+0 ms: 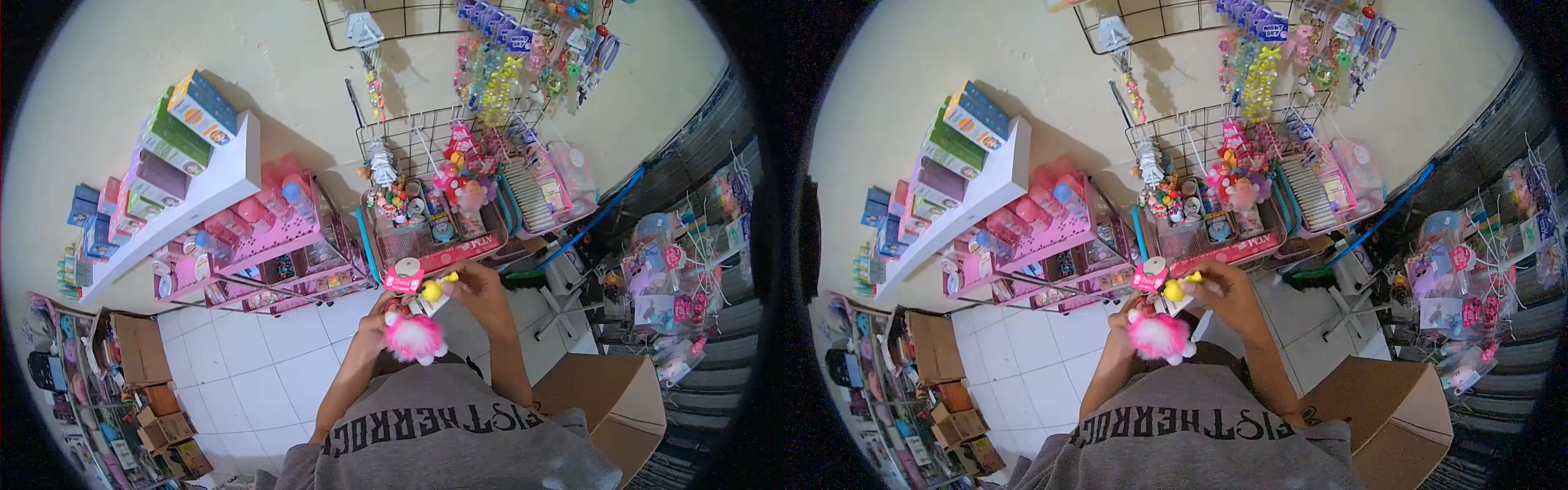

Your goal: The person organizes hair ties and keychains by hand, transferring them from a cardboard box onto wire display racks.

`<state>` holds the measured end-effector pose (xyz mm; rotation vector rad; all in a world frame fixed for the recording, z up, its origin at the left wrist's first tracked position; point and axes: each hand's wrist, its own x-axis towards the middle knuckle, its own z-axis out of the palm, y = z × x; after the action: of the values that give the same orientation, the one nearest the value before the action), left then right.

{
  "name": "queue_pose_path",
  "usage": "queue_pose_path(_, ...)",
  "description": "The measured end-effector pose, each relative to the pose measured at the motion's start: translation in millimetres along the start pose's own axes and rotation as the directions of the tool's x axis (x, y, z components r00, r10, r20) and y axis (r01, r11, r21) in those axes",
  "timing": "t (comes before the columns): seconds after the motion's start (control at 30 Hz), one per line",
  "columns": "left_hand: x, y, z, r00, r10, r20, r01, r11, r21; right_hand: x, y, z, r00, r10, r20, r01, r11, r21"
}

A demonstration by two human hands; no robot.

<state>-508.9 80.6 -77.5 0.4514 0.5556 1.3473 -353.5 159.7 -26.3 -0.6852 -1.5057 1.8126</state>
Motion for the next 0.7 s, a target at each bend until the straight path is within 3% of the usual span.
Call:
queue_pose_path(0.07,-6,-8,-5,0.995,0.000,-0.097,-0.014,0.990,-0.143,-1,3,10,0.989,0.031,-0.145,-0.029,0.999,0.013)
queue_pose_path(0.13,-4,-12,-16,0.996,-0.007,-0.093,-0.010,0.985,-0.174,-2,9,15,0.983,0.037,-0.181,-0.022,0.996,0.084)
queue_pose_path(0.2,0,-14,-28,0.996,-0.018,0.087,0.030,0.989,-0.146,-1,15,19,0.975,0.043,-0.220,-0.010,0.988,0.153)
queue_pose_path(0.37,2,-7,-13,0.987,-0.067,0.145,0.073,0.997,-0.040,1,25,23,0.925,0.069,-0.373,0.082,0.924,0.374)
queue_pose_path(0.4,3,-4,-10,0.991,-0.055,0.120,0.063,0.996,-0.069,2,26,22,0.923,0.067,-0.380,0.085,0.925,0.371)
queue_pose_path(0.47,10,-7,-10,0.993,-0.048,0.110,0.059,0.994,-0.097,5,26,21,0.946,0.058,-0.318,0.131,0.831,0.541)
queue_pose_path(0.53,20,-11,-12,0.998,0.020,0.059,-0.004,0.968,-0.249,10,37,15,0.947,0.073,-0.314,0.131,0.802,0.583)
queue_pose_path(0.57,26,-8,-14,0.956,0.079,0.282,-0.016,0.975,-0.220,11,40,13,0.948,0.092,-0.304,0.127,0.768,0.628)
queue_pose_path(0.7,29,-6,-23,0.976,0.101,0.195,-0.076,0.988,-0.135,17,44,11,0.947,0.157,-0.280,0.106,0.670,0.735)
